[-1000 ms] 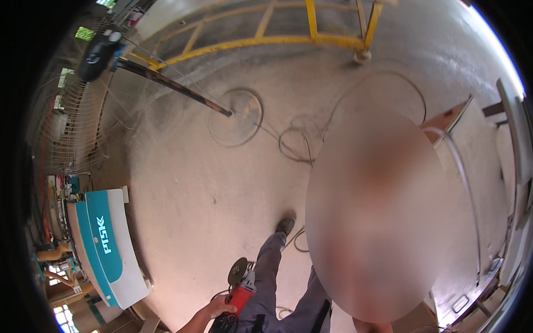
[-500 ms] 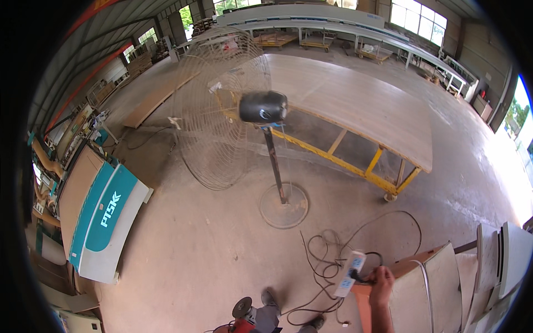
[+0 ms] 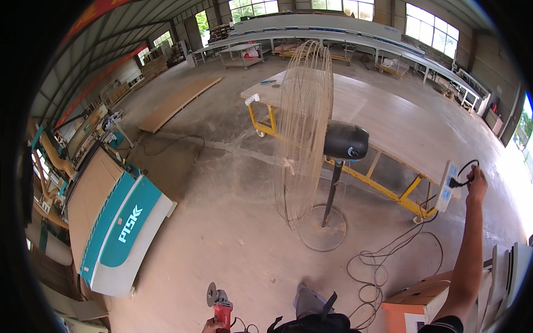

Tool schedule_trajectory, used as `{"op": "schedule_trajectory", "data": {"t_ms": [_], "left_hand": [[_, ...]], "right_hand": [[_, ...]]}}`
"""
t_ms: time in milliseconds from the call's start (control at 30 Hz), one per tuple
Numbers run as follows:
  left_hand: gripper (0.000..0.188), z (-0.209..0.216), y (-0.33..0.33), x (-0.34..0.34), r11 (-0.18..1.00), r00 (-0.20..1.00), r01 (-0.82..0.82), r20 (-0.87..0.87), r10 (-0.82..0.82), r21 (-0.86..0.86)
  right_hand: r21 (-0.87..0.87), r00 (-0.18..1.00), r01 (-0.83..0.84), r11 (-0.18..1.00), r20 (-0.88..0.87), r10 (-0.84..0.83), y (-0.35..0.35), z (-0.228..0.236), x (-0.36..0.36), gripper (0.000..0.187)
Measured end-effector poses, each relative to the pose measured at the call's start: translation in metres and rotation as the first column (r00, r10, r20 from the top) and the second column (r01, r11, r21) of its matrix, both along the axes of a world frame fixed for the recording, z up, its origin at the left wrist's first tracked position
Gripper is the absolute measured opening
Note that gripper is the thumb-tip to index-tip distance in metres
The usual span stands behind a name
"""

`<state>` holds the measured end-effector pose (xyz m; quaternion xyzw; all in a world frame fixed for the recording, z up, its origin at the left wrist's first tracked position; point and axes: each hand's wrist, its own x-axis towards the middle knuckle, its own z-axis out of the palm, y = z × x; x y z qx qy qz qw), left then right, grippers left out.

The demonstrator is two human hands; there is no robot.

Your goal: The person takes a new grinding disc from a toolbox, removes the old disc from an angle grinder using pliers, and installs the new disc.

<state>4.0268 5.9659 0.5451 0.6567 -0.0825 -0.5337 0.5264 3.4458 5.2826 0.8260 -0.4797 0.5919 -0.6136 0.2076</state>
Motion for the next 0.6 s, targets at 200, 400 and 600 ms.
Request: {"op": "schedule_trajectory", "data": {"t_ms": [200, 400, 600], "left_hand": [[0.032, -0.023, -0.035, 0.092, 0.996, 0.982, -0.086, -0.165, 0.091, 0.04], [0.031, -0.019, -0.125, 0.189, 0.981, 0.977, 0.068, -0.213, -0.028, 0.18], [0.032, -0.029, -0.244, 0.295, 0.952, 0.938, 0.268, -0.265, -0.222, 0.151]], "right_hand": [[0.059, 0.99, -0.052, 0.997, -0.127, 0.059, -0.106, 0.055, 0.083, 0.028], [0.104, 0.965, -0.174, 0.979, -0.179, 0.19, -0.187, 0.169, 0.148, 0.021], [-0.003, 0.966, -0.083, 0.997, -0.245, 0.08, -0.167, 0.314, 0.268, 0.02]]}}
